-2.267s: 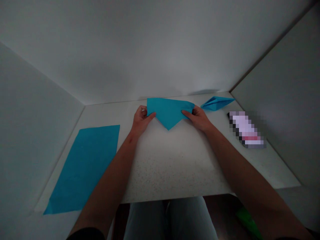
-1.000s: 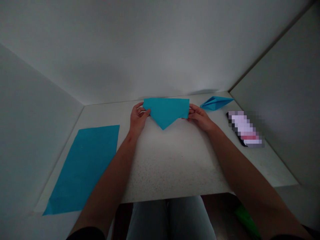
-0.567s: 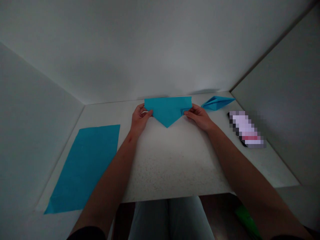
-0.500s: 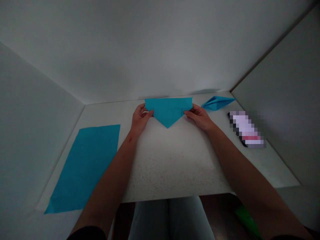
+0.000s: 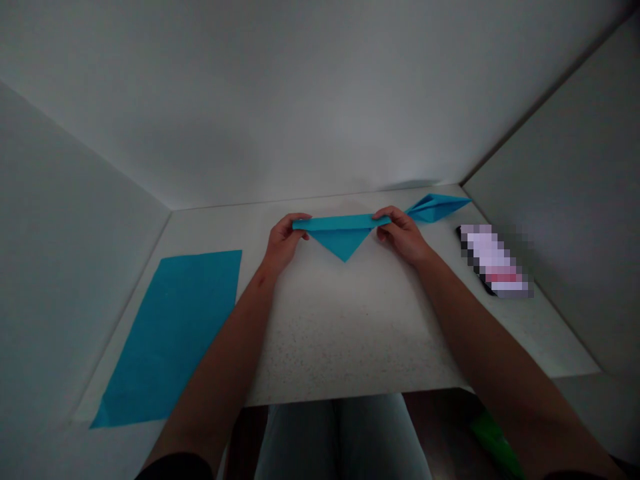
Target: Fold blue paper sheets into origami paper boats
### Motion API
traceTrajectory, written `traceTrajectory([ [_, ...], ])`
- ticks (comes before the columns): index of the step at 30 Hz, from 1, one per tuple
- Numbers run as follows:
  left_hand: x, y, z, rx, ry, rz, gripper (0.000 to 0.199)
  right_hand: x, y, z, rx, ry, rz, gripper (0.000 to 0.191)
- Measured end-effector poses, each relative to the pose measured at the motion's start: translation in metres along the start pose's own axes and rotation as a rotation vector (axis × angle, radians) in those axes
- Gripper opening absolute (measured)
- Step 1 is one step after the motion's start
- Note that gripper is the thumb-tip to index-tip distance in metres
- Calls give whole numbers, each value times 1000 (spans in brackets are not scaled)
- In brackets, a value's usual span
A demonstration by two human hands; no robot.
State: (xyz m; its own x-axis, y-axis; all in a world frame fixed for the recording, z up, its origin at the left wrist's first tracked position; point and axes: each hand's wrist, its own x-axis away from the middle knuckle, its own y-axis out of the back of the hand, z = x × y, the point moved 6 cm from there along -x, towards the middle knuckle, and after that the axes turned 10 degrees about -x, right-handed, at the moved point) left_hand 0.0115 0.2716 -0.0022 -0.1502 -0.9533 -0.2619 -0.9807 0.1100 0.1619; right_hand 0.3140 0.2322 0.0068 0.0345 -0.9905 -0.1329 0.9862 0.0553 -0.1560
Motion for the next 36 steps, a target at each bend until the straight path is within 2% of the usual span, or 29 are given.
traceTrajectory([
  [4,1,2,-3,-4,17,9,20,-1,2,-2,-35,-20,-8,18],
  [10,4,0,-9,-40,21,64,34,-2,2,-3,-9,21,-8,30],
  [13,3,1,-10,-66,0,17,25,-2,5,-3,35,48,-64,34],
  [17,4,-3,-5,-69,36,23,42,-2,1,-2,27,37,-42,47],
  [21,5,-10,1,13,71,52,52,-2,-2,-3,10,-4,-14,55],
  [24,4,-12,2,26,60,49,52,-2,-3,-3,-7,7,-22,52],
  [30,5,-8,-2,-28,48,19,42,-3,2,-4,54,18,-42,35],
  [36,9,-8,0,-82,71,41,39,1,3,-7,92,-38,-38,48],
])
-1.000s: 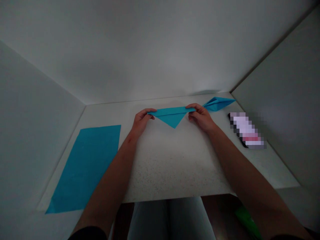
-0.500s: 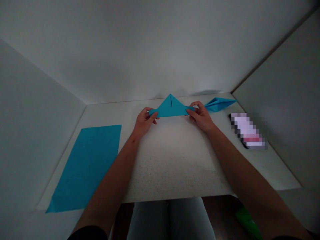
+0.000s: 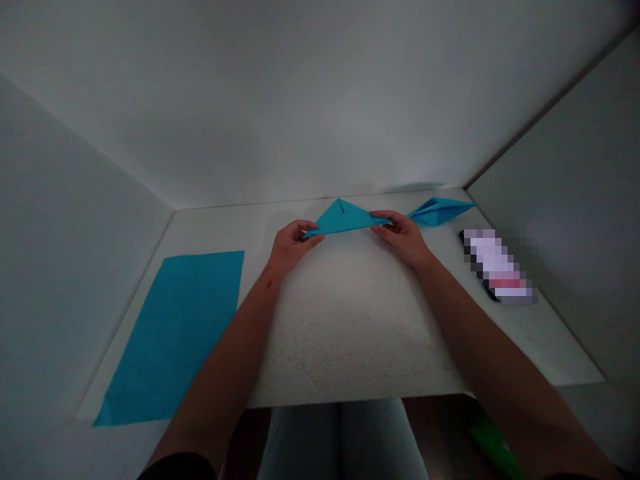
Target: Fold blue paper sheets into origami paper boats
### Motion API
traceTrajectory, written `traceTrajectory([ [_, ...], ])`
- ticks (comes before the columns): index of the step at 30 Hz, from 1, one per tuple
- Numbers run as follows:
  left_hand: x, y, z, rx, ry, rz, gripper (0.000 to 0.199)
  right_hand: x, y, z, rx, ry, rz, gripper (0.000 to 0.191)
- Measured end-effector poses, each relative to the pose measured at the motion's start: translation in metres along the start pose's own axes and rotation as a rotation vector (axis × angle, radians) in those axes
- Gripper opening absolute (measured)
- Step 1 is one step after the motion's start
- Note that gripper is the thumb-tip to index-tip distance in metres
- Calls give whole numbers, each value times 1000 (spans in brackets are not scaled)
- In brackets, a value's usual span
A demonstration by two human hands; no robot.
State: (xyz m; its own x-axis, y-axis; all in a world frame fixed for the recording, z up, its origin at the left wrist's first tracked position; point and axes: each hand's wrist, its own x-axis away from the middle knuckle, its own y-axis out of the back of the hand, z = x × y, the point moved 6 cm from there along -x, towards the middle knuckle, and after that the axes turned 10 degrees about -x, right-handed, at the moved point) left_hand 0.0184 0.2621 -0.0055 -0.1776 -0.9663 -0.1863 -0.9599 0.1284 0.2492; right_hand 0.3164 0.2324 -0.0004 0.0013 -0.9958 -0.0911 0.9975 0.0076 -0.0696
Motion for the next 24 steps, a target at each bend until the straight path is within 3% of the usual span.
traceTrajectory([
  [13,-2,4,2,-12,-29,-30,41,-1,2,-4,8,34,-32,53],
  [19,-3,4,4,-1,-32,-51,33,1,-2,-1,16,47,-11,54],
  [24,3,9,-12,-207,-121,-161,16,3,-11,11,74,205,-18,50],
])
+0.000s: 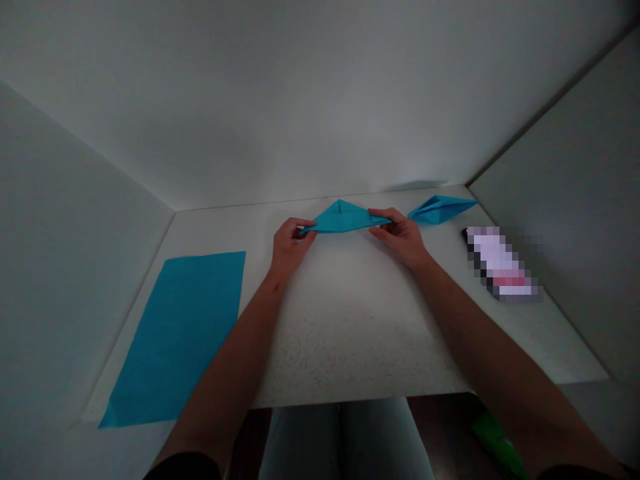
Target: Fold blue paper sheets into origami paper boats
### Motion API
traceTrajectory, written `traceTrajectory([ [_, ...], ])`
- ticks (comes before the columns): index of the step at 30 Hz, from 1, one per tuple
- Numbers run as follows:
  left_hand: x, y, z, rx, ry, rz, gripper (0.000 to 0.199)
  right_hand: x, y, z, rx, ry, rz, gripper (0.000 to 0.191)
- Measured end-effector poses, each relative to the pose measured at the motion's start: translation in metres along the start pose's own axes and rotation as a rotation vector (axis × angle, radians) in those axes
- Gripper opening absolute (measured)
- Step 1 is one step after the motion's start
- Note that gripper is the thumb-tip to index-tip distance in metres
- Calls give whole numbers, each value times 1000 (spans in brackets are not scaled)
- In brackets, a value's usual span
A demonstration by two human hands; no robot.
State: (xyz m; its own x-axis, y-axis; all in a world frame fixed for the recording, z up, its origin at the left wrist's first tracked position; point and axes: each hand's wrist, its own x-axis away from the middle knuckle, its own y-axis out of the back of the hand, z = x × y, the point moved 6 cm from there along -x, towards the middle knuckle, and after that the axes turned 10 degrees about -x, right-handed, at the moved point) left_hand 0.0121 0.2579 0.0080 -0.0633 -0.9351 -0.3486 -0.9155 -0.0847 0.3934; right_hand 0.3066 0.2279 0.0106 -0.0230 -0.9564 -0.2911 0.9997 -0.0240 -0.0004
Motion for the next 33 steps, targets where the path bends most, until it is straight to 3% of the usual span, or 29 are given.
traceTrajectory([
  [3,2,3,-14,-193,-100,-29,7,2,-7,8,40,98,-15,46],
  [6,4,0,-20,-301,-113,21,3,5,-13,12,68,146,-34,38],
  [12,10,-8,-17,-279,-53,121,8,8,-16,15,163,183,-42,31],
  [17,13,-13,-17,-190,-74,192,40,8,-15,13,199,181,-44,35],
  [22,19,-23,-19,-258,-104,351,53,10,-17,18,252,215,-64,39],
  [26,26,-32,-25,-307,-145,513,72,9,-14,11,278,154,-118,61],
  [29,31,-39,-31,-297,-183,595,82,11,-19,-1,277,50,-61,71],
  [33,38,-46,-41,-322,-241,637,92,16,-32,-7,187,26,43,66],
])
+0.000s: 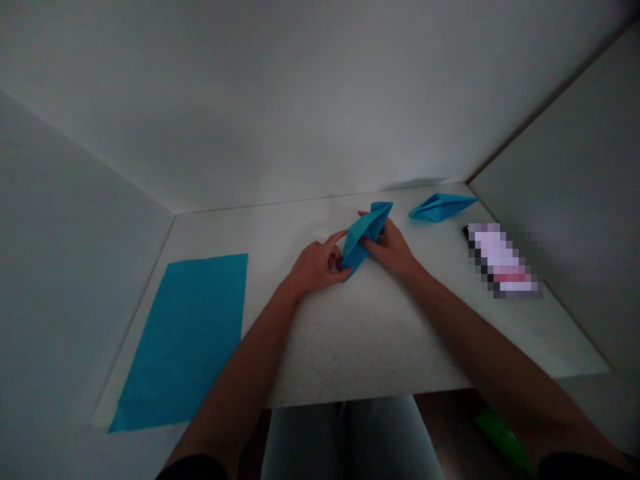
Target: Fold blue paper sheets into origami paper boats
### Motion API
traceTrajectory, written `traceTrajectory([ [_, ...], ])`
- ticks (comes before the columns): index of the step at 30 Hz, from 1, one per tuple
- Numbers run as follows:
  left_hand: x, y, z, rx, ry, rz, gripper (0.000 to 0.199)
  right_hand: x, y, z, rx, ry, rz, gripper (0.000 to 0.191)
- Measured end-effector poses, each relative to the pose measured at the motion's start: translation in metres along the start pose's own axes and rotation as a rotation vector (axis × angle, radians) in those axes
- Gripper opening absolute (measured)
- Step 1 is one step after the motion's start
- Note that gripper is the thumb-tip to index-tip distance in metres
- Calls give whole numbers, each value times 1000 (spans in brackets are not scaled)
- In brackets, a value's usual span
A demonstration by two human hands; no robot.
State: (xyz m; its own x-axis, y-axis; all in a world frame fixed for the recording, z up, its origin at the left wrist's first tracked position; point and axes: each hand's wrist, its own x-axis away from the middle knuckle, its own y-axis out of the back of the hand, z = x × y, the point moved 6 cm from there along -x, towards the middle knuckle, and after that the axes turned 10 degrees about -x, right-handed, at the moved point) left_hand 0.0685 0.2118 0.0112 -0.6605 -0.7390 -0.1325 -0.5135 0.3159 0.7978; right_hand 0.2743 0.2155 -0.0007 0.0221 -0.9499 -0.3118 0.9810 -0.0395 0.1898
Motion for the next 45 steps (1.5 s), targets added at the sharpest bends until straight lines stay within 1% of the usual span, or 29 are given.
traceTrajectory([
  [3,-1,-2,-6,3,-13,13,100,2,-8,5,-4,26,57,62],
  [5,-1,-1,-6,13,23,-12,100,3,-12,10,38,57,89,60],
  [8,-1,3,-2,-15,104,-67,91,3,-16,20,123,131,123,56],
  [11,1,9,1,-24,154,-127,75,4,-17,26,155,163,122,51],
  [13,2,14,5,43,182,-190,60,3,-14,25,96,129,92,51],
  [16,2,18,15,251,186,-292,46,-1,-7,17,-76,66,63,48],
  [18,1,18,23,395,181,-343,42,-5,-2,13,-175,61,57,39],
  [20,-1,16,32,490,198,-374,37,-9,2,9,-241,58,53,30],
  [22,-3,16,40,523,232,-392,34,-11,4,6,-294,36,60,28],
  [26,-3,23,48,526,288,-458,34,-11,2,5,-364,-63,85,33],
  [30,-2,22,45,633,264,-421,40,-8,-3,4,-391,-189,113,40],
  [32,-1,19,41,632,265,-406,46,-7,-5,5,-361,-200,134,42],
  [35,-1,15,38,593,286,-378,65,-6,-9,3,-349,-195,168,44],
  [36,-1,13,38,584,289,-365,66,-5,-10,2,-361,-193,173,45],
  [39,-2,11,39,581,294,-353,60,-6,-10,-2,-386,-154,169,54],
  [42,-1,12,43,601,276,-385,56,-6,-9,-4,-387,-100,182,63],
  [45,-2,13,45,616,229,-388,50,-6,-7,-7,-380,-97,168,63],
])
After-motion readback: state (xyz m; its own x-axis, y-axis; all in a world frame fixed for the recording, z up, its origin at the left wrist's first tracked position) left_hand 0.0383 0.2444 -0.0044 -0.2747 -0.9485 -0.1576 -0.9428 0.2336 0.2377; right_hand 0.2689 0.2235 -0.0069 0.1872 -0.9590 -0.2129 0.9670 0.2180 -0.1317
